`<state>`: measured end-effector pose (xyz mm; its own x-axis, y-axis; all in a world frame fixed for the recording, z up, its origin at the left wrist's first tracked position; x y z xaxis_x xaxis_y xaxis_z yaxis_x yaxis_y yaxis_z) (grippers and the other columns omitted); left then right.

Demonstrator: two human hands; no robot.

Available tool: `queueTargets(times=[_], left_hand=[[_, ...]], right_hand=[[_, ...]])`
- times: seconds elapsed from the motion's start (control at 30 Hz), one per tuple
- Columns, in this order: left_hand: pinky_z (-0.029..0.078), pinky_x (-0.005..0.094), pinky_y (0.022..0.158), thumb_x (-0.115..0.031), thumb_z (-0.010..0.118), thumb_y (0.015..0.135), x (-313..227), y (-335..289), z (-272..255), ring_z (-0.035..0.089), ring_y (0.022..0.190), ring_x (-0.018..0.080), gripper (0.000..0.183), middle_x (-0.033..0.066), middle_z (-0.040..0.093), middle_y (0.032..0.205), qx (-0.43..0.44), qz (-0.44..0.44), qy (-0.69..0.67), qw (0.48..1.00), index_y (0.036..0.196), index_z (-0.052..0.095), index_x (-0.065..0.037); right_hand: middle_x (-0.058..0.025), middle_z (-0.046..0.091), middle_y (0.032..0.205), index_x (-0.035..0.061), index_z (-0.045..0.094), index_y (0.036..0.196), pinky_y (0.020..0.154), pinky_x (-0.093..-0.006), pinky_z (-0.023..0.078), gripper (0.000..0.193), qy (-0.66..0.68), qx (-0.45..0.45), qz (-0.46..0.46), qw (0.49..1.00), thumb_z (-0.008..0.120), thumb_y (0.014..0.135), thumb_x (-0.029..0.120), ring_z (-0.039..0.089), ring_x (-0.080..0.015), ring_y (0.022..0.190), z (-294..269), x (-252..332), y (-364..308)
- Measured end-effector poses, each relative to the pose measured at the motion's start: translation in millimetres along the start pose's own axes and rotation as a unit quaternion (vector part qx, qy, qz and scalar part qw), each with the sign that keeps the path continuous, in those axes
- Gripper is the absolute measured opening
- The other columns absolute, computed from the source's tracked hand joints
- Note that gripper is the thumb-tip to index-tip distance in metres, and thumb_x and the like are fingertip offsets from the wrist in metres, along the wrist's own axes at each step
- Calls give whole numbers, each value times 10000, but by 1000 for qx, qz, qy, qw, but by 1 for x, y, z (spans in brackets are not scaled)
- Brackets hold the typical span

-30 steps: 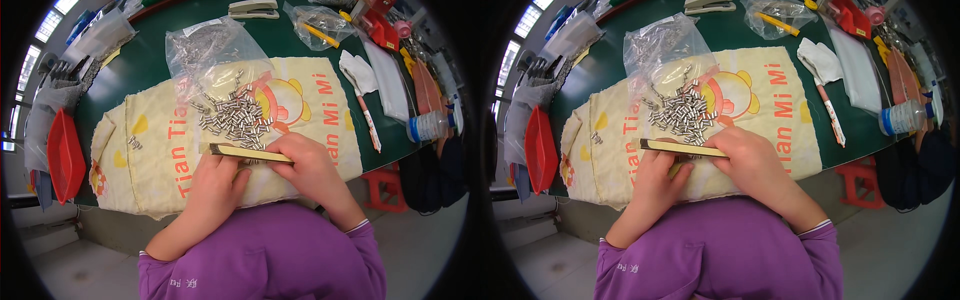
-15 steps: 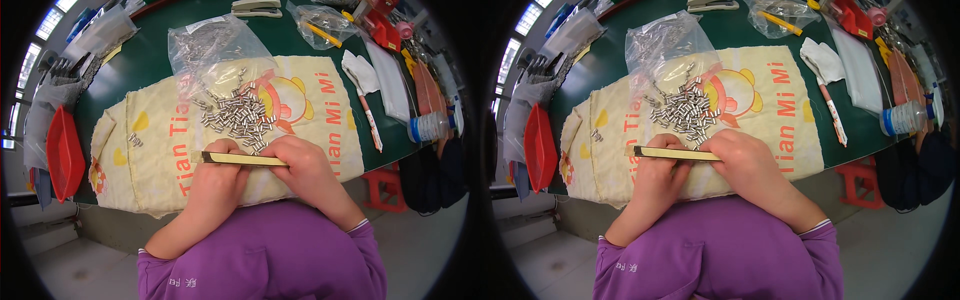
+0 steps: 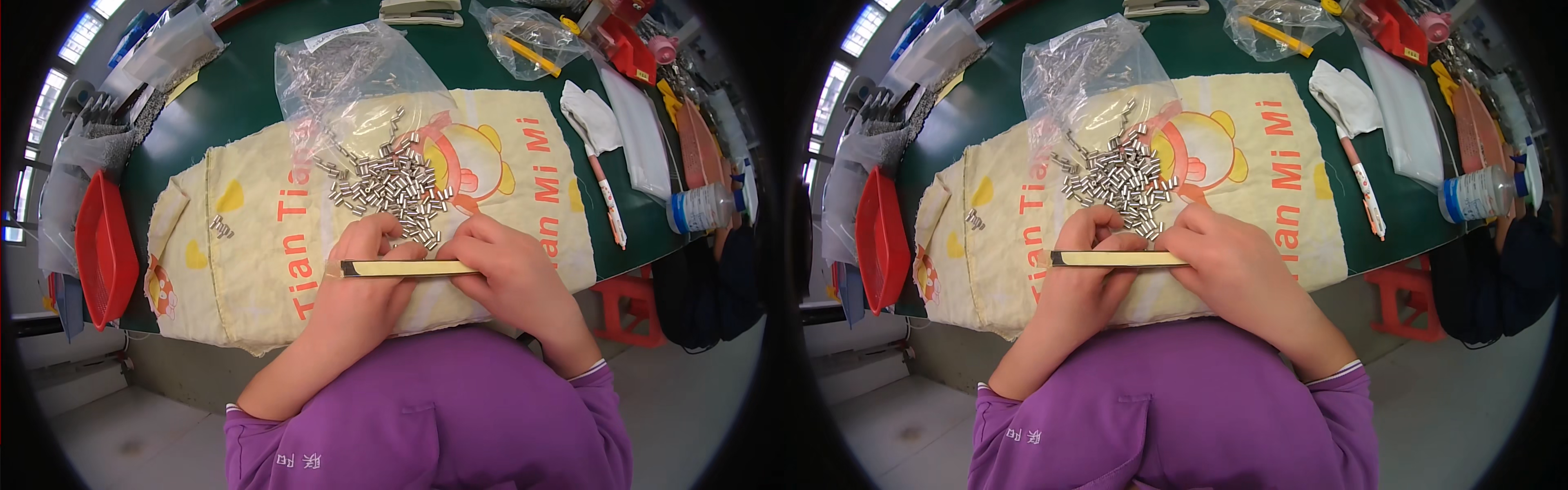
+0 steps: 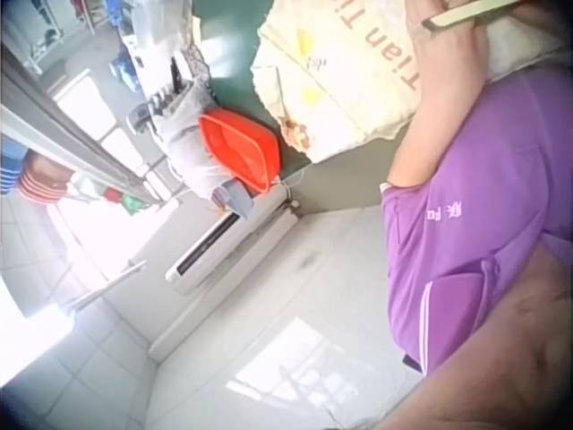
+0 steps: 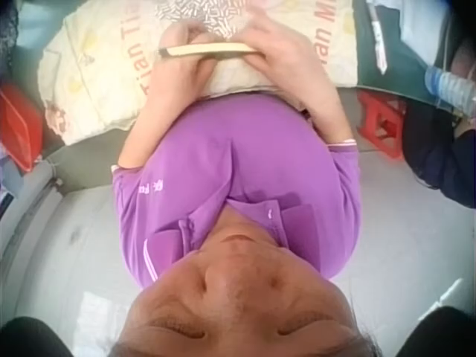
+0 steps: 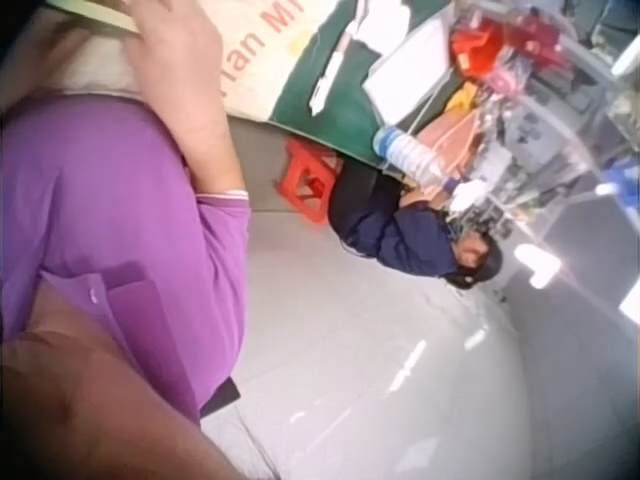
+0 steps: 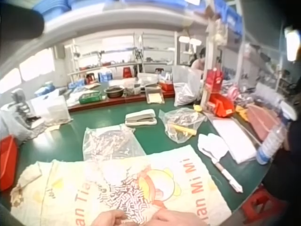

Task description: Inserting small metal components into a yellow assembly bar.

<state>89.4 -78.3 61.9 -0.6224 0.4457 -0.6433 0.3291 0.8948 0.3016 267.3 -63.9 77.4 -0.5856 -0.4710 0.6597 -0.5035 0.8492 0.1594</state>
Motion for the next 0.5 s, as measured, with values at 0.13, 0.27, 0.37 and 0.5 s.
queueTargets(times=[0.13, 0.27, 0.37, 0.5], left_hand=[[510, 428, 753, -33, 771, 747, 1, 2, 2, 604, 915, 309, 218, 145, 577, 1091, -20, 22, 7, 1000, 946, 681, -30], [507, 444, 760, -33, 776, 743, -1, 0, 2, 599, 937, 344, 208, 165, 588, 1104, -32, 9, 13, 999, 906, 647, -22], [503, 445, 791, -27, 772, 752, -1, -4, 1, 591, 969, 352, 229, 178, 577, 1136, -34, 12, 16, 999, 940, 642, -25], [497, 443, 828, -17, 764, 764, -4, -10, -4, 577, 1011, 358, 251, 187, 561, 1169, -12, -15, -2, 1000, 981, 638, -30]], right_hand=[[-51, 617, 906, 95, 705, 960, 682, -370, 524, 204, 4, 11, 25, 1000, 759, 770, 44, 653, -267, 819, 3, 3, -9], [-59, 629, 893, 97, 702, 968, 681, -377, 529, 225, 29, 1, 16, 999, 761, 763, 24, 656, -279, 813, 10, 6, -11], [-62, 640, 886, 93, 700, 970, 683, -376, 528, 232, 27, -15, 0, 1000, 764, 762, 15, 659, -280, 819, 12, 7, -7], [-67, 666, 918, 79, 701, 988, 701, -365, 541, 237, 36, -27, 12, 999, 760, 770, 11, 678, -269, 835, 16, 1, -4]])
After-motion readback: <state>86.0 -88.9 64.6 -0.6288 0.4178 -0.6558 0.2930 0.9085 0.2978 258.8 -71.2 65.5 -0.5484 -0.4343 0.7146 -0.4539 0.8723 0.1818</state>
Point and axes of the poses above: each hand's wrist, its own y-axis towards the middle knuckle, its own z-axis out of the palm, x = y × z, the point moved 4 cm from there along y, towards the middle knuckle
